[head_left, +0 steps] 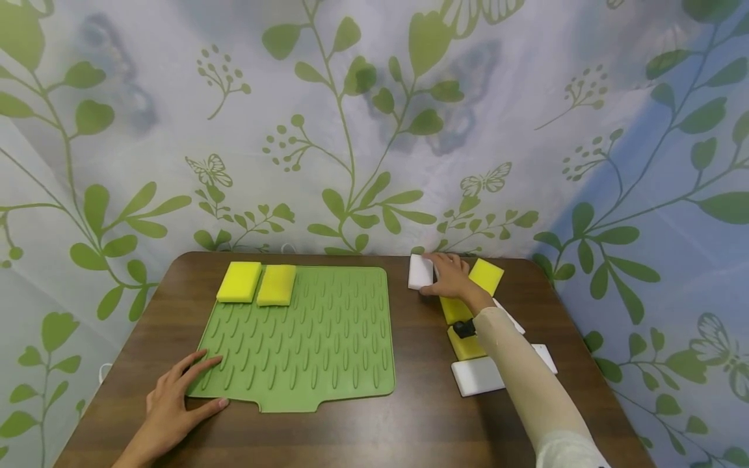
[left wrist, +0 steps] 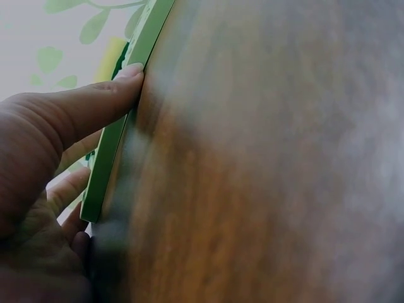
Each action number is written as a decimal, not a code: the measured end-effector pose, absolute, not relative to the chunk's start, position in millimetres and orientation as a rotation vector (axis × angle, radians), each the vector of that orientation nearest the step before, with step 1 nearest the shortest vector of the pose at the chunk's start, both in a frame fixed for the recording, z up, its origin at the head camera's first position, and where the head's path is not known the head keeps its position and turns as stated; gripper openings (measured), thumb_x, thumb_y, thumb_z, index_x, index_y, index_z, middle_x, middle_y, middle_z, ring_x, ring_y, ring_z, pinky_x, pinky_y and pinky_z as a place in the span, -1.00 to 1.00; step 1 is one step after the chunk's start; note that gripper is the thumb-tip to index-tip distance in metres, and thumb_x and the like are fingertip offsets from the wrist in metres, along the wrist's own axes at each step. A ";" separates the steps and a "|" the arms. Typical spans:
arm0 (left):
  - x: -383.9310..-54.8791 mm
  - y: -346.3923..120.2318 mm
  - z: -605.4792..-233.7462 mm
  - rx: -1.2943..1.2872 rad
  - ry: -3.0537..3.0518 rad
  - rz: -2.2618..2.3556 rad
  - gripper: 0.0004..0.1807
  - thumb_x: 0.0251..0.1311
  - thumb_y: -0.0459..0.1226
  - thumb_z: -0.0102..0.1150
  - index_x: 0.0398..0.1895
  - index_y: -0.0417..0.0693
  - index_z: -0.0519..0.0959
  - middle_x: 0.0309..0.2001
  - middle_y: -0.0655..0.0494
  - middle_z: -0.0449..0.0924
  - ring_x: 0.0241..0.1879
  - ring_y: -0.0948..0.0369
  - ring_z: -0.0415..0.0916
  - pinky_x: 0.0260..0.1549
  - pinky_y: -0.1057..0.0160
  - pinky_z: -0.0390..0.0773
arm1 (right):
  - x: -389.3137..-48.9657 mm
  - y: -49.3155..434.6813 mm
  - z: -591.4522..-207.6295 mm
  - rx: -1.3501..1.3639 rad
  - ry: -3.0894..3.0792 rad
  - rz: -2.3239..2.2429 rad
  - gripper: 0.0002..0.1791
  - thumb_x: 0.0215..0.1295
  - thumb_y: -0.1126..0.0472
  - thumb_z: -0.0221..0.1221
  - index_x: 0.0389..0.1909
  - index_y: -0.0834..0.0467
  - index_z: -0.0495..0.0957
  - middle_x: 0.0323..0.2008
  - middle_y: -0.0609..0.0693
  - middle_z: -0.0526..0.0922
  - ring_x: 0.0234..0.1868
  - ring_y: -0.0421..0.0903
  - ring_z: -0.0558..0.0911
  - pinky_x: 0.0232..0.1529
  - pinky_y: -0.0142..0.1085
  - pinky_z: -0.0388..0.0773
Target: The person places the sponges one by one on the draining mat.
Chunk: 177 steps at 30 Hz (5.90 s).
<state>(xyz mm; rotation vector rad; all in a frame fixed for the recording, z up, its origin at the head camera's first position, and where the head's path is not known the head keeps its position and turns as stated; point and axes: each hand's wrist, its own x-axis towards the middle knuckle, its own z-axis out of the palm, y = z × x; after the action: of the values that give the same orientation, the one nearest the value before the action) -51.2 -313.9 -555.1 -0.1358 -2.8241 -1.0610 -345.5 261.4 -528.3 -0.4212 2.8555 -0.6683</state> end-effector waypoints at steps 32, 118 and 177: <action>-50.8 -313.2 -553.2 -0.141 -2.830 -1.086 -0.15 0.09 -0.12 0.67 0.50 0.13 0.51 0.59 -0.28 0.20 0.38 -0.58 0.06 -0.01 -0.57 0.03 | -323.8 206.2 -502.2 -0.692 2.859 -0.629 0.01 0.22 -0.19 0.48 0.65 -0.02 0.30 0.59 0.18 0.34 0.50 0.30 0.23 0.38 0.37 0.12; -52.1 -312.3 -550.5 -0.139 -2.827 -1.086 -0.15 0.10 -0.11 0.66 0.50 0.13 0.52 0.59 -0.28 0.21 0.38 -0.58 0.08 -0.01 -0.54 0.05 | -309.7 63.8 -510.9 -0.915 2.744 -0.561 0.12 0.24 -0.44 0.41 0.71 -0.17 0.16 0.66 0.00 0.24 0.66 0.14 0.15 0.62 0.25 0.06; -52.2 -312.5 -553.1 -0.134 -2.832 -1.073 -0.15 0.10 -0.10 0.66 0.50 0.17 0.51 0.59 -0.28 0.21 0.37 -0.57 0.09 -0.02 -0.54 0.06 | -306.4 22.9 -519.7 -0.962 2.718 -0.559 0.10 0.30 -0.41 0.38 0.73 -0.12 0.14 0.68 -0.04 0.20 0.68 0.12 0.13 0.64 0.19 0.09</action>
<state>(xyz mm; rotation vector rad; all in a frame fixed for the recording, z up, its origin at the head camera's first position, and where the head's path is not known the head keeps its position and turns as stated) -52.2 -312.5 -553.1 -0.1340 -2.8317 -1.0732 -306.4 22.9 -519.7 -0.9617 2.7184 -0.5591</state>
